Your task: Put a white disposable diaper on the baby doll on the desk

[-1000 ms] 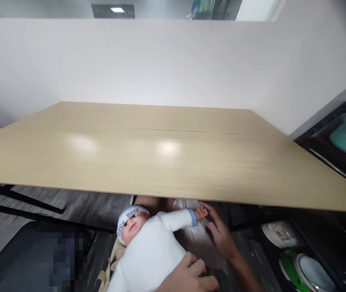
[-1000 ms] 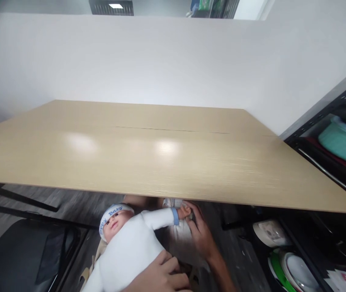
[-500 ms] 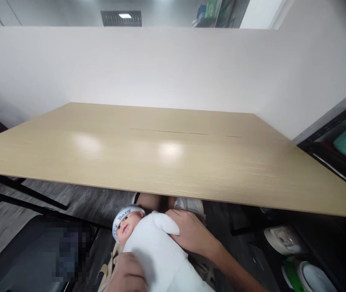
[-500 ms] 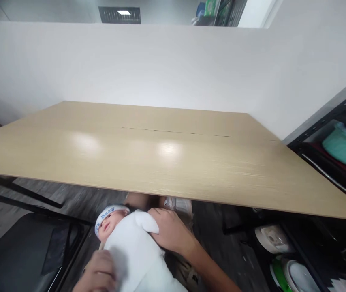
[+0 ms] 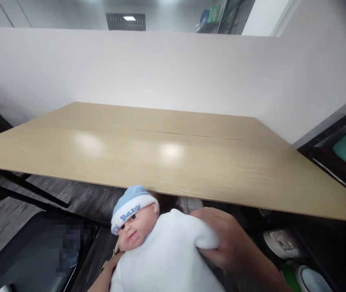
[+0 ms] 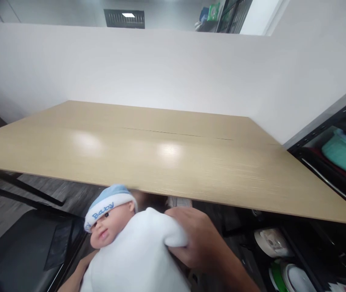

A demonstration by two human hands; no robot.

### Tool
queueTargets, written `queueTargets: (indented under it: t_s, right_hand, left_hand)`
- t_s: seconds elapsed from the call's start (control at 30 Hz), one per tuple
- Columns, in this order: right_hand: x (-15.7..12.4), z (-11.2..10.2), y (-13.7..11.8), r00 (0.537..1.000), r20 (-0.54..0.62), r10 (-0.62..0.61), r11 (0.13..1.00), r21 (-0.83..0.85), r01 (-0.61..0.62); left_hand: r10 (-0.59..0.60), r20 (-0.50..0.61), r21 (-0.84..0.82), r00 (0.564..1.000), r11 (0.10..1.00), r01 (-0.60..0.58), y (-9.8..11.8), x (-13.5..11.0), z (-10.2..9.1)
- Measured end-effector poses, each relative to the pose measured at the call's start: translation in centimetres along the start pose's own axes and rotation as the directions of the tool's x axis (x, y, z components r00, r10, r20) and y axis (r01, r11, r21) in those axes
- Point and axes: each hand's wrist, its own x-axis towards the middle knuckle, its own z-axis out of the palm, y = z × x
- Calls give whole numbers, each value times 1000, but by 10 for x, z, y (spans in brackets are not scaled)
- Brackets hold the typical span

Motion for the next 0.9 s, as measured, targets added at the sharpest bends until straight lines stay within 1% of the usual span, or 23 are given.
queueTargets:
  t_s: [0.07,0.1,0.17,0.23,0.33,0.37,0.43,0.5,0.57,0.67,0.73,0.83,0.9]
  right_hand:
    - [-13,-27,-4,997,-62,46,998,-34,-48]
    - [-17,-38,-5,992,-96,80,995,-52,-85]
    - [-19,-51,-1,972,-160,173,979,-79,-187]
    - [-14,-56,11,935,-225,273,948,-100,-301]
    - [2,-52,40,864,-311,397,879,-142,-455]
    - [7,-50,51,846,-332,418,860,-157,-486]
    - [11,-45,70,828,-360,429,842,-172,-511]
    - [9,-39,85,823,-385,417,848,-162,-505]
    - [1,-33,98,824,-406,396,864,-138,-484]
    - [-14,-24,116,823,-432,369,879,-126,-460]
    - [-20,-20,129,830,-434,351,884,-137,-446]
    - [-18,-20,149,851,-426,309,896,-169,-410]
    - [-8,-24,161,865,-421,273,902,-201,-382]
  left_hand:
    - [51,20,-13,999,999,-51,8,11,-10]
    - [80,30,-18,996,997,-80,13,21,-14]
    - [150,67,-7,986,989,-150,26,51,-23]
    - [205,132,63,970,975,-214,40,91,-32]
    - [218,162,203,962,947,-249,58,153,-42]
    - [223,175,246,959,933,-262,60,170,-43]
    - [238,208,319,949,901,-296,60,195,-44]
    - [240,224,369,945,876,-310,52,209,-43]
    - [221,199,397,955,873,-285,40,214,-44]
    - [192,127,366,973,903,-226,21,213,-46]
    - [190,102,320,976,923,-213,11,215,-47]
    - [207,81,281,975,934,-221,0,226,-46]
    - [220,71,275,973,933,-232,-3,240,-44]
